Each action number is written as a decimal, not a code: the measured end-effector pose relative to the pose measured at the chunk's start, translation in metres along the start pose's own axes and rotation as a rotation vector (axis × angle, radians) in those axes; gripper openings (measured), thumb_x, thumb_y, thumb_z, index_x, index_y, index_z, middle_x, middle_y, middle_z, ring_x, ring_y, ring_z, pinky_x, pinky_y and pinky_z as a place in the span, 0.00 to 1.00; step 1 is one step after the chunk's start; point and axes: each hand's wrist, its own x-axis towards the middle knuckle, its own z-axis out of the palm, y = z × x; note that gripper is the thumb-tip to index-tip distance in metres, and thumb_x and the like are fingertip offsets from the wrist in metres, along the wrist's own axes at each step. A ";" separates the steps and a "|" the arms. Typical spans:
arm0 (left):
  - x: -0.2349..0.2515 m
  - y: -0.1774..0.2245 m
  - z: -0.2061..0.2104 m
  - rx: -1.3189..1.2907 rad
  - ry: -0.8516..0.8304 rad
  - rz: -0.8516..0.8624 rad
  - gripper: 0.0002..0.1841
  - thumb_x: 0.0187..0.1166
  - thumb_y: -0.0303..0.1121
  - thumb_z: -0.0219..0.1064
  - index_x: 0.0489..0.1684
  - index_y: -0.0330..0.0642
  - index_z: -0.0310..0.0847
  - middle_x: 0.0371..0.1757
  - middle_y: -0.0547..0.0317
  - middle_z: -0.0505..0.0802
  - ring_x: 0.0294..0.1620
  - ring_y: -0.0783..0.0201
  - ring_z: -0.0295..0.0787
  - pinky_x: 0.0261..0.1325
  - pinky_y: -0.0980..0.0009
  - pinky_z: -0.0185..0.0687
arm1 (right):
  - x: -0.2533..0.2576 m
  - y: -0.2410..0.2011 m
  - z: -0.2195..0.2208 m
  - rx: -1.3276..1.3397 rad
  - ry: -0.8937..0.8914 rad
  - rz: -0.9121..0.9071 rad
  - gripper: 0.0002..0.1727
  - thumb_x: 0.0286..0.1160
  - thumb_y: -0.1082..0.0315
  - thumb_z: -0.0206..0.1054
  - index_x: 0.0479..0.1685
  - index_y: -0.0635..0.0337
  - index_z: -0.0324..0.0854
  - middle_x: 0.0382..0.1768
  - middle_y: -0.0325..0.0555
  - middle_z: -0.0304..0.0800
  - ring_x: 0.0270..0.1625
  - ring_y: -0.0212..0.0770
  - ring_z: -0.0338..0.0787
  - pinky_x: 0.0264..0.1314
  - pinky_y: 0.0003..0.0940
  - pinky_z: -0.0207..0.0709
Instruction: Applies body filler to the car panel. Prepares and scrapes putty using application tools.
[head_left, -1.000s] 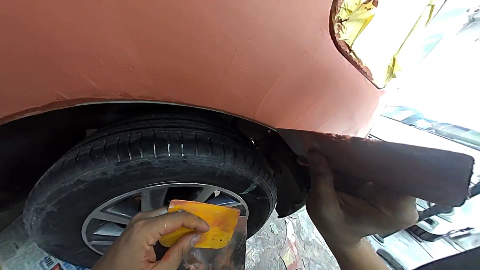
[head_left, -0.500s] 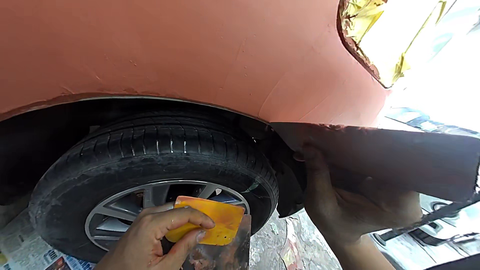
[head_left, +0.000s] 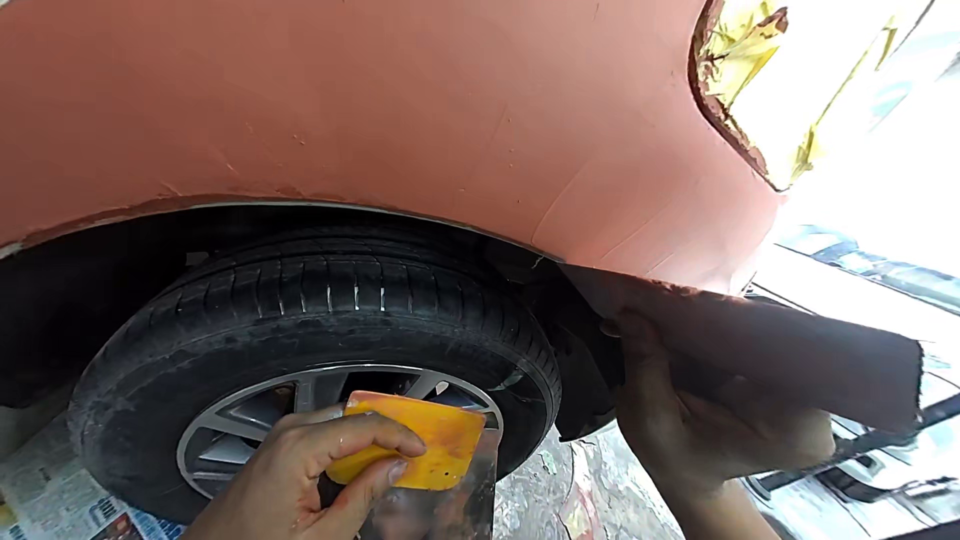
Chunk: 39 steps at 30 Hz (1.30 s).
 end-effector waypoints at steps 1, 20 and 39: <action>-0.001 -0.001 0.000 0.003 0.001 -0.001 0.09 0.81 0.36 0.71 0.54 0.53 0.92 0.50 0.65 0.96 0.48 0.74 0.93 0.50 0.75 0.91 | -0.001 0.000 0.000 -0.005 0.005 0.006 0.20 0.66 0.74 0.79 0.57 0.51 0.80 0.47 0.35 0.96 0.46 0.39 0.97 0.47 0.37 0.95; -0.003 -0.004 0.002 0.005 -0.010 -0.020 0.09 0.82 0.35 0.70 0.53 0.52 0.92 0.49 0.66 0.97 0.48 0.75 0.93 0.52 0.75 0.90 | 0.005 0.003 0.005 0.001 0.032 -0.026 0.19 0.69 0.72 0.78 0.53 0.48 0.76 0.45 0.33 0.95 0.46 0.38 0.97 0.47 0.37 0.96; 0.000 -0.004 0.002 0.015 0.023 0.045 0.08 0.83 0.39 0.69 0.52 0.54 0.91 0.47 0.70 0.96 0.47 0.79 0.91 0.50 0.79 0.89 | 0.025 -0.010 0.019 0.033 -0.058 -0.049 0.20 0.69 0.73 0.78 0.56 0.50 0.75 0.47 0.36 0.95 0.49 0.41 0.97 0.49 0.39 0.95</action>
